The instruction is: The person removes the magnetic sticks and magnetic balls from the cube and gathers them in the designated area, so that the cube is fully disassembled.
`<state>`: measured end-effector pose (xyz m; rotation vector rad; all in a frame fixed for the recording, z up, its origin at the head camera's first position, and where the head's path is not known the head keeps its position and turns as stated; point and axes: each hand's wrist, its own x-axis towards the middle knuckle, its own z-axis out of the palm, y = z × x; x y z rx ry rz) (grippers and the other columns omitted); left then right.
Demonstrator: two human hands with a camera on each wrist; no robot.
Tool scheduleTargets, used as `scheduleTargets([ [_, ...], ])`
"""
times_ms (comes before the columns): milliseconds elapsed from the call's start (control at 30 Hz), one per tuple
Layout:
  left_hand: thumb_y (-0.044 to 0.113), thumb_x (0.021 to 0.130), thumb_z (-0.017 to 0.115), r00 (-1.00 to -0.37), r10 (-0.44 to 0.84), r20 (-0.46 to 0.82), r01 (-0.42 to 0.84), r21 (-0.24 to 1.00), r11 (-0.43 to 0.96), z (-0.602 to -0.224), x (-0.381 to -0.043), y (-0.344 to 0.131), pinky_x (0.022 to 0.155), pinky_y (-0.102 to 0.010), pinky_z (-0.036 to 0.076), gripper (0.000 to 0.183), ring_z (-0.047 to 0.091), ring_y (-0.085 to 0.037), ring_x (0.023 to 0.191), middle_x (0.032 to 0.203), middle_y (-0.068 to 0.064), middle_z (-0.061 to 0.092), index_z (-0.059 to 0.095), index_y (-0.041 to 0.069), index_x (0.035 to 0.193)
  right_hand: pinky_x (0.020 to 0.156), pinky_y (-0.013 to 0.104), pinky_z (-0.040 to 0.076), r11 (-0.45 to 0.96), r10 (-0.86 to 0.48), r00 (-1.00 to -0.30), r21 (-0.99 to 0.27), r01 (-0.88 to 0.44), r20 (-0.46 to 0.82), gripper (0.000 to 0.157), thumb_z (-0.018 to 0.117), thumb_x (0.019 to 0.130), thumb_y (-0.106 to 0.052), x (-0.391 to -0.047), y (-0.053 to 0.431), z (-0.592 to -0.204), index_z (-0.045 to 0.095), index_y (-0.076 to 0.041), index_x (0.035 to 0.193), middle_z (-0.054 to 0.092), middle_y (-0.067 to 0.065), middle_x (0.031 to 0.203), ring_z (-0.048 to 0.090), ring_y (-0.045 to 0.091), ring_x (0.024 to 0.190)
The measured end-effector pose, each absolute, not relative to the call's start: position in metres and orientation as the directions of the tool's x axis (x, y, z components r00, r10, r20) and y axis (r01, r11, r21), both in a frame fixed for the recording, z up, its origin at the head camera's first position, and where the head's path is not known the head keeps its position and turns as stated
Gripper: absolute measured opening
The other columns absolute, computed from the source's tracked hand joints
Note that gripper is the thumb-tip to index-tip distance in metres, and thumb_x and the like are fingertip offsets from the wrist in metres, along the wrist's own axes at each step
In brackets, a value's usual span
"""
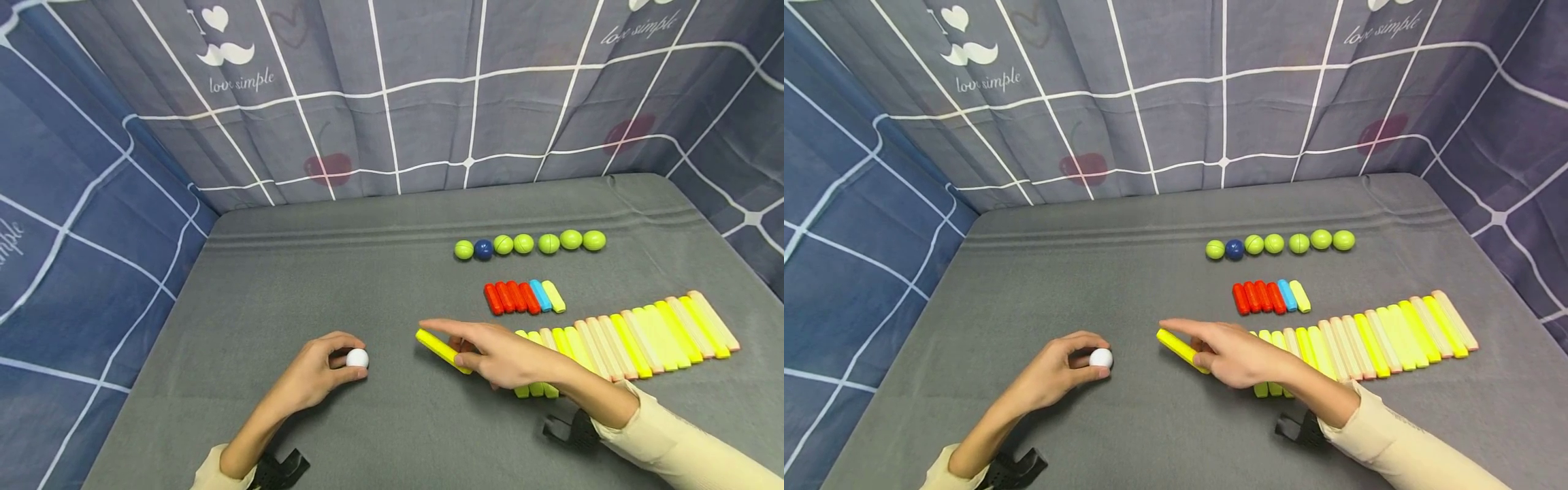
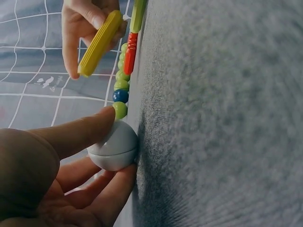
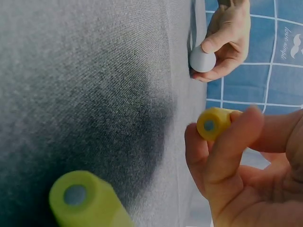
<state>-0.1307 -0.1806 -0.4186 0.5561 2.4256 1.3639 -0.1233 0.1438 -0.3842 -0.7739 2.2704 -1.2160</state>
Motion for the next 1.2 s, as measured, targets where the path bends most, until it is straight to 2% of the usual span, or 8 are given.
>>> scheduleTargets([
  [100, 0.009, 0.082, 0.080, -0.879, 0.470, -0.077, 0.177, 0.863, 0.473, -0.419, -0.131, -0.180, 0.085, -0.024, 0.053, 0.032, 0.065, -0.023, 0.104, 0.113, -0.008, 0.063, 0.068, 0.000, 0.111, 0.047, 0.033, 0.052, 0.448, -0.655, -0.738, -0.870, -0.207, -0.161, 0.058, 0.052, 0.100, -0.002, -0.118, 0.149, -0.383, 0.041, -0.029, 0.150, 0.058, 0.008, 0.103, 0.053, 0.019, 0.044],
  [333, 0.010, 0.083, 0.081, -0.879, 0.468, -0.089, 0.162, 0.868, 0.469, -0.420, -0.132, -0.180, 0.085, -0.024, 0.053, 0.033, 0.065, -0.022, 0.105, 0.113, -0.008, 0.062, 0.068, 0.000, 0.111, 0.054, 0.036, 0.055, 0.393, -0.652, -0.733, -0.914, -0.105, -0.196, 0.062, 0.046, 0.102, -0.002, -0.113, 0.164, -0.385, 0.032, -0.033, 0.154, 0.054, 0.015, 0.097, 0.059, 0.031, 0.047],
  [467, 0.010, 0.083, 0.081, -0.883, 0.460, -0.095, 0.151, 0.870, 0.470, -0.420, -0.132, -0.180, 0.085, -0.024, 0.053, 0.033, 0.065, -0.022, 0.105, 0.113, -0.008, 0.062, 0.068, 0.000, 0.111, 0.056, 0.037, 0.056, 0.347, -0.670, -0.718, -0.935, -0.074, -0.192, 0.062, 0.043, 0.102, 0.000, -0.112, 0.169, -0.387, 0.028, -0.026, 0.156, 0.050, 0.017, 0.090, 0.061, 0.033, 0.048],
  [633, 0.011, 0.082, 0.081, -0.886, 0.454, -0.096, 0.149, 0.868, 0.474, -0.421, -0.131, -0.180, 0.084, -0.024, 0.053, 0.034, 0.066, -0.022, 0.105, 0.113, -0.008, 0.062, 0.068, 0.001, 0.112, 0.056, 0.041, 0.057, 0.305, -0.658, -0.727, -0.952, -0.022, -0.193, 0.059, 0.047, 0.100, 0.002, -0.112, 0.173, -0.391, 0.031, -0.018, 0.154, 0.050, 0.019, 0.091, 0.063, 0.033, 0.053],
  [867, 0.012, 0.083, 0.081, -0.885, 0.454, -0.101, 0.143, 0.869, 0.473, -0.421, -0.132, -0.180, 0.084, -0.024, 0.054, 0.035, 0.065, -0.023, 0.105, 0.112, -0.008, 0.062, 0.067, 0.001, 0.113, 0.050, 0.038, 0.055, 0.371, -0.588, -0.797, -0.922, -0.111, -0.141, 0.061, 0.061, 0.092, 0.003, -0.111, 0.181, -0.397, 0.035, -0.011, 0.146, 0.056, 0.013, 0.087, 0.063, 0.022, 0.055],
  [1200, 0.012, 0.083, 0.081, -0.885, 0.458, -0.089, 0.146, 0.879, 0.454, -0.420, -0.131, -0.180, 0.087, -0.024, 0.052, 0.034, 0.064, -0.022, 0.105, 0.112, -0.008, 0.062, 0.068, 0.001, 0.112, 0.047, 0.032, 0.052, 0.457, -0.493, -0.867, -0.869, -0.191, -0.068, 0.059, 0.065, 0.086, 0.006, -0.101, 0.187, -0.398, 0.042, -0.010, 0.137, 0.052, 0.010, 0.089, 0.060, 0.016, 0.048],
])
